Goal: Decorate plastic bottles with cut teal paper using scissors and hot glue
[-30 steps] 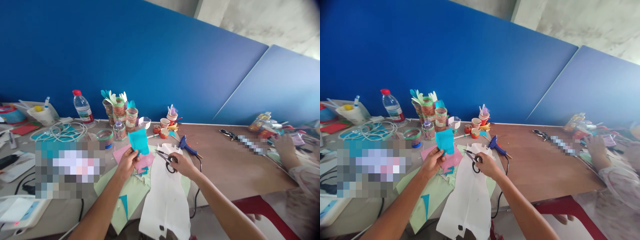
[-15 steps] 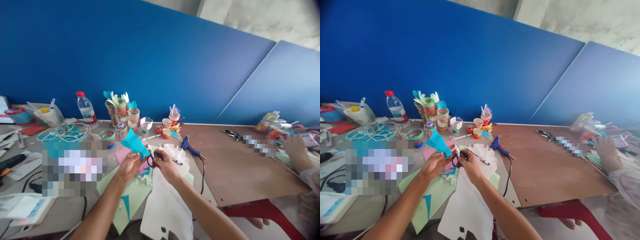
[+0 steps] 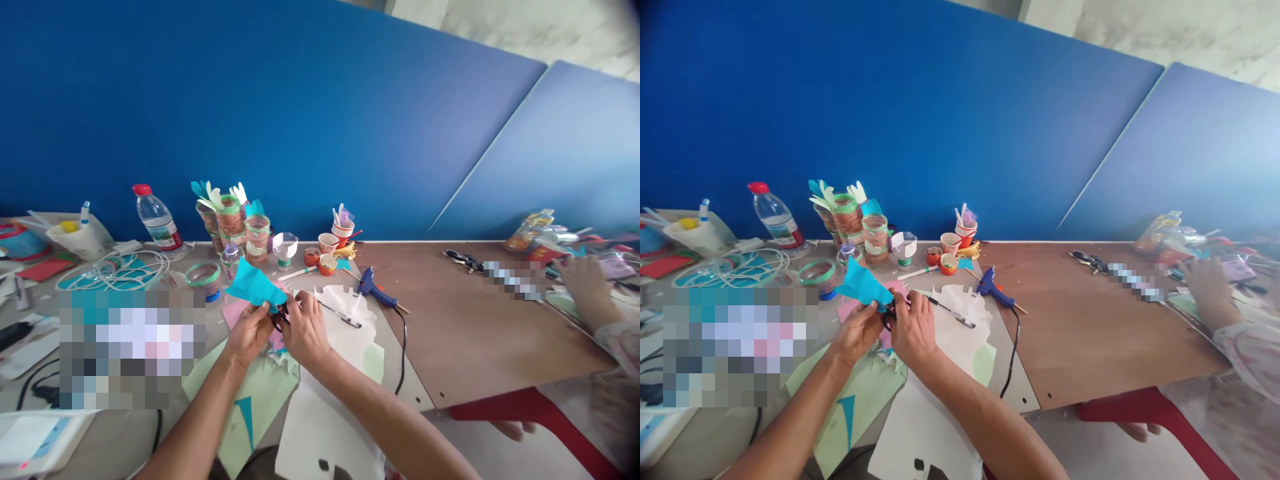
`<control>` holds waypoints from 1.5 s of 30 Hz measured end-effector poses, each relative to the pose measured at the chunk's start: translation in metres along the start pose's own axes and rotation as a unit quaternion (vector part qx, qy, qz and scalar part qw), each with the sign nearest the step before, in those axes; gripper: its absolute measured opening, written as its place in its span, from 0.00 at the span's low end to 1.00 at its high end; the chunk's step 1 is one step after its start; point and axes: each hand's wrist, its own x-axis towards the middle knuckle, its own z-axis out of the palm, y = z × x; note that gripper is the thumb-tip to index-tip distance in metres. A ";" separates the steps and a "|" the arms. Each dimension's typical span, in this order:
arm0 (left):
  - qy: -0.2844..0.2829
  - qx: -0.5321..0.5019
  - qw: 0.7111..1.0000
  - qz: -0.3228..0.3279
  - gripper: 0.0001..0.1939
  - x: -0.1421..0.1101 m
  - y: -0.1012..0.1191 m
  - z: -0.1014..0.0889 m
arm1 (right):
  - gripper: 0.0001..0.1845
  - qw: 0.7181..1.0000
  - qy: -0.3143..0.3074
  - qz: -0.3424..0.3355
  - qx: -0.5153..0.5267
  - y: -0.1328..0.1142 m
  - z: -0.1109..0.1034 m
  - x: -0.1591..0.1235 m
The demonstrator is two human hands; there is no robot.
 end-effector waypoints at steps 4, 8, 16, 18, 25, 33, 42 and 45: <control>0.011 0.001 1.000 0.010 0.06 0.003 -0.001 -0.003 | 0.14 0.991 -0.040 -0.046 -0.120 -0.005 -0.005 0.004; 0.006 0.008 1.000 0.013 0.07 0.001 0.001 0.002 | 0.11 0.988 -0.104 -0.061 -0.099 -0.003 -0.002 0.009; 0.107 0.058 0.992 0.032 0.13 -0.002 0.004 0.008 | 0.23 0.911 -0.078 0.207 0.348 0.029 0.008 0.026; 0.148 0.066 0.986 0.042 0.16 0.000 0.003 0.008 | 0.24 0.817 -0.089 0.233 0.520 0.034 0.004 0.029; 0.165 0.170 0.970 0.055 0.18 0.001 -0.005 0.004 | 0.25 0.743 -0.029 0.201 0.637 0.018 0.001 0.023; 0.090 0.195 0.976 0.020 0.13 -0.004 -0.007 0.010 | 0.21 0.769 0.027 0.252 0.586 0.031 -0.002 0.032; 0.020 0.189 0.981 0.043 0.23 -0.006 -0.003 0.008 | 0.22 0.738 -0.068 0.218 0.635 0.043 -0.022 0.036; 0.063 0.111 0.991 0.046 0.23 -0.005 0.002 0.006 | 0.22 0.714 -0.110 0.213 0.657 0.043 -0.028 0.034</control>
